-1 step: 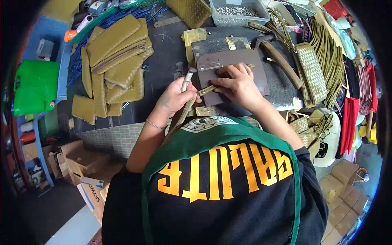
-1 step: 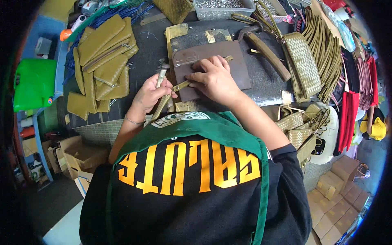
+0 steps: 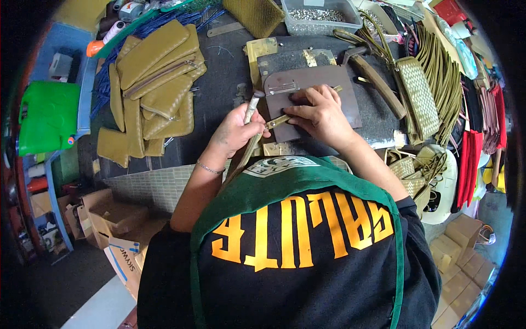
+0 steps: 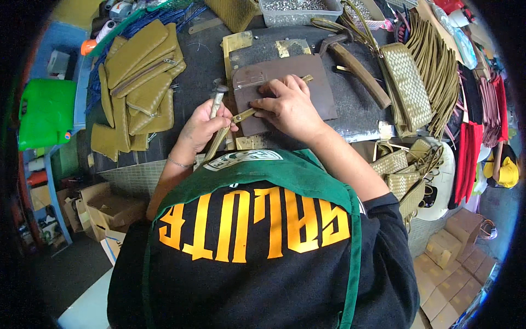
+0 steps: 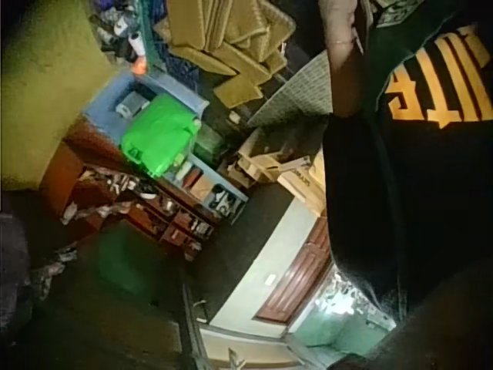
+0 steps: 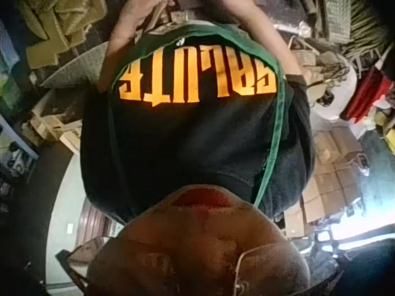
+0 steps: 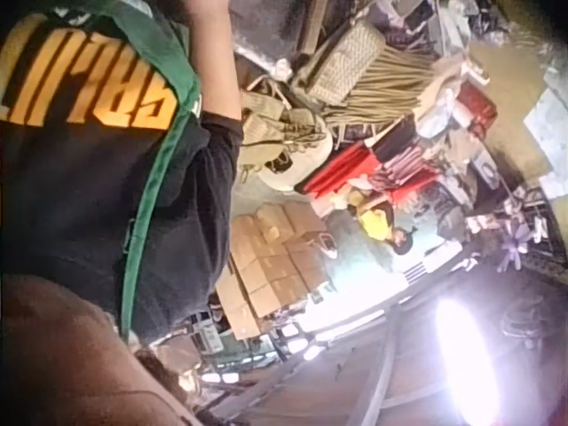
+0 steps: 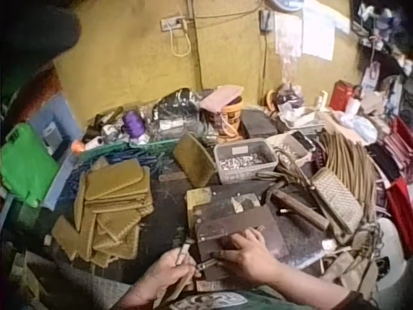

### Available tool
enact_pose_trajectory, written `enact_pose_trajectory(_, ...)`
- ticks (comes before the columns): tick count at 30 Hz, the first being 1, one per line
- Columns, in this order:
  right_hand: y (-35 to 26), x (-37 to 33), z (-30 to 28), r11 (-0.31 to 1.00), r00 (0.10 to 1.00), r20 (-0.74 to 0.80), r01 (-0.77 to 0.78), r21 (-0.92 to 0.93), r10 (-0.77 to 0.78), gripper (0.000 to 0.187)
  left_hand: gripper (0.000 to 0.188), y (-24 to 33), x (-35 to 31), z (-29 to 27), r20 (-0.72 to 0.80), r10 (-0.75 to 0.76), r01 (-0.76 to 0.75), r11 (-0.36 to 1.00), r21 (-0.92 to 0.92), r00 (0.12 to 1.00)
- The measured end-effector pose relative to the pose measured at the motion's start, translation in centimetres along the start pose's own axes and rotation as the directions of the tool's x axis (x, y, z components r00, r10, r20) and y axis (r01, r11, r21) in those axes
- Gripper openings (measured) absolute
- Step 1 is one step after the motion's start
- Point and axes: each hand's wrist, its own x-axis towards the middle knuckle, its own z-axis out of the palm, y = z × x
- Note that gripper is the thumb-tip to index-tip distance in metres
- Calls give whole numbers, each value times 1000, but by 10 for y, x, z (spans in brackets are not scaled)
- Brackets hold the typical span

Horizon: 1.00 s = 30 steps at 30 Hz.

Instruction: The person attaches metal hardware and leather straps to a leather bag component using a hammer and a punch tool, repeating the process on multiple straps and then placing the finished component aside.

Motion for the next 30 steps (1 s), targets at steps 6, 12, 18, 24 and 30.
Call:
enact_pose_trajectory(6, -1, -4, 2, 999, 999, -35, -26, 32, 28, 18, 13, -1, 0, 1, -12, 23, -24, 997, -77, 1000)
enact_pose_trajectory(12, -3, -3, 2, 999, 998, -30, -46, 20, 47, 19, 15, -10, 4, -3, 7, 38, -37, 982, -186, 999)
enact_pose_trajectory(18, -13, 1, 0, 1000, 1000, 19, 23, -8, -23, 28, 16, -7, 4, -6, 15, -20, 24, 949, -313, 1000)
enact_pose_trajectory(24, -18, 8, 13, 948, 953, -13, 299, -107, -302, 18, 15, -8, 4, -6, 77, -37, 68, 888, -455, 996)
enact_pose_trajectory(30, -21, 0, 8, 958, 960, -18, 279, -60, -281, 21, 12, 4, -8, -2, 139, -10, 48, 961, -271, 990)
